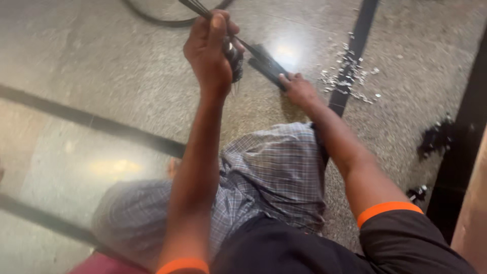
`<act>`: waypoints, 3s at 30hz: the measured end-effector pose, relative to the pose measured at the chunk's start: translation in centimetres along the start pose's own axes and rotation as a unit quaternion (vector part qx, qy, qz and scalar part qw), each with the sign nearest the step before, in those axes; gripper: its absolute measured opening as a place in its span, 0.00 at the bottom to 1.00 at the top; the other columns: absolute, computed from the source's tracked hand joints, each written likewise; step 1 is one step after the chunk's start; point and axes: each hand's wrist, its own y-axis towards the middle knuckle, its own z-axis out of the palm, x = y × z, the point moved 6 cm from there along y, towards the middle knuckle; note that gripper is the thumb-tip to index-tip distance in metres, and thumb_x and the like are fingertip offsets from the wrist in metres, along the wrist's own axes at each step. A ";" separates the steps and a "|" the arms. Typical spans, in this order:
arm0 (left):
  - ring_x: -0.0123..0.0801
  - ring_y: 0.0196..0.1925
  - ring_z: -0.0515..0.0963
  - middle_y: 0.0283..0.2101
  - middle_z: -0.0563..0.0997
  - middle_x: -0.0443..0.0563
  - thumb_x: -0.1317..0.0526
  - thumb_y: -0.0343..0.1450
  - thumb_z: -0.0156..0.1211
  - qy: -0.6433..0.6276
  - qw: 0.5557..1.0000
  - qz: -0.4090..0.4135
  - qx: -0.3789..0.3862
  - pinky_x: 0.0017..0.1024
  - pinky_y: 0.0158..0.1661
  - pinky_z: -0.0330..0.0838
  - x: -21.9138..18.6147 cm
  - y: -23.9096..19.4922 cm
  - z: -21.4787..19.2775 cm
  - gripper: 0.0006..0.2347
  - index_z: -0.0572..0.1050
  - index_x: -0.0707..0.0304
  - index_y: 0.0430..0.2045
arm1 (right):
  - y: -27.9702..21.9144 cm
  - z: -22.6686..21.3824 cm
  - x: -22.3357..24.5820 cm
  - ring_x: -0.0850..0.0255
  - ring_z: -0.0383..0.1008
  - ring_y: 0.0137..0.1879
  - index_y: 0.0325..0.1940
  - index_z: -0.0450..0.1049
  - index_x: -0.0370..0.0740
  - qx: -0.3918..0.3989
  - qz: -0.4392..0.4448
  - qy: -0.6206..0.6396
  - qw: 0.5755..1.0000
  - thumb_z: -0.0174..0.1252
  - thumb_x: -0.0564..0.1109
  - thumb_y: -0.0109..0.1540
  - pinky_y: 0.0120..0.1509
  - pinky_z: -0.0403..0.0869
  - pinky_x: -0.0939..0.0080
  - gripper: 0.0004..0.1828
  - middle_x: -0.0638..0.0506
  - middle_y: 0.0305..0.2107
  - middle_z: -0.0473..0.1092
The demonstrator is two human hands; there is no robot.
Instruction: The person sits on the floor and gathers thin black metal rods, aligning them into a bundle. They then insert the bundled rods into a metal component and secure them using a tool.
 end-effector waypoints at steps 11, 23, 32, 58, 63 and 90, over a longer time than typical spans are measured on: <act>0.27 0.26 0.82 0.33 0.82 0.52 0.60 0.81 0.53 0.007 0.998 -0.019 0.066 0.26 0.23 0.78 0.0 -1.7 4.3 0.08 0.77 0.64 0.39 | -4.0 0.3 2.1 0.40 0.59 0.71 0.76 0.52 0.46 -0.057 0.015 0.092 0.994 0.52 0.47 0.65 0.72 0.63 0.40 0.35 0.37 0.67 0.58; 0.26 0.25 0.80 0.32 0.82 0.53 0.61 0.84 0.54 -0.101 0.986 -0.065 0.111 0.25 0.25 0.74 1.8 -6.8 11.5 0.08 0.78 0.67 0.44 | -25.6 1.9 -20.8 0.38 0.65 0.65 0.57 0.74 0.32 -0.432 0.360 -0.024 0.827 0.65 0.41 0.54 0.69 0.64 0.36 0.27 0.35 0.60 0.67; 0.22 0.18 0.78 0.26 0.81 0.52 0.61 0.81 0.54 -0.134 0.979 -0.053 0.141 0.24 0.16 0.70 4.2 -8.2 17.4 0.09 0.79 0.65 0.36 | -31.4 1.7 -32.0 0.35 0.47 0.75 0.74 0.61 0.45 -0.209 0.487 0.062 0.846 0.64 0.46 0.57 0.70 0.57 0.28 0.41 0.34 0.74 0.48; 0.19 0.30 0.73 0.38 0.78 0.48 0.66 0.80 0.51 -0.155 0.959 -0.104 0.213 0.19 0.29 0.72 -1.2 -8.9 12.6 0.11 0.72 0.67 0.56 | -29.6 -1.9 -17.0 0.61 0.72 0.31 0.55 0.74 0.37 -0.376 0.284 0.645 0.602 0.68 0.39 0.55 0.29 0.70 0.61 0.24 0.53 0.32 0.71; 0.19 0.29 0.72 0.32 0.73 0.44 0.64 0.81 0.52 -0.109 0.975 -0.133 0.141 0.21 0.28 0.73 -1.0 -7.8 6.6 0.10 0.74 0.68 0.54 | -22.3 -13.6 -2.2 0.63 0.74 0.35 0.58 0.75 0.36 -0.353 0.078 0.671 0.647 0.68 0.35 0.56 0.37 0.74 0.63 0.25 0.52 0.37 0.72; 0.31 0.29 0.79 0.33 0.79 0.54 0.55 0.68 0.69 -0.218 0.929 -0.271 0.123 0.27 0.28 0.75 -1.1 -4.9 -7.0 0.19 0.74 0.71 0.45 | -11.0 -25.1 25.0 0.39 0.64 0.68 0.72 0.63 0.36 -0.143 -0.288 0.300 0.898 0.56 0.41 0.62 0.66 0.73 0.45 0.33 0.34 0.68 0.59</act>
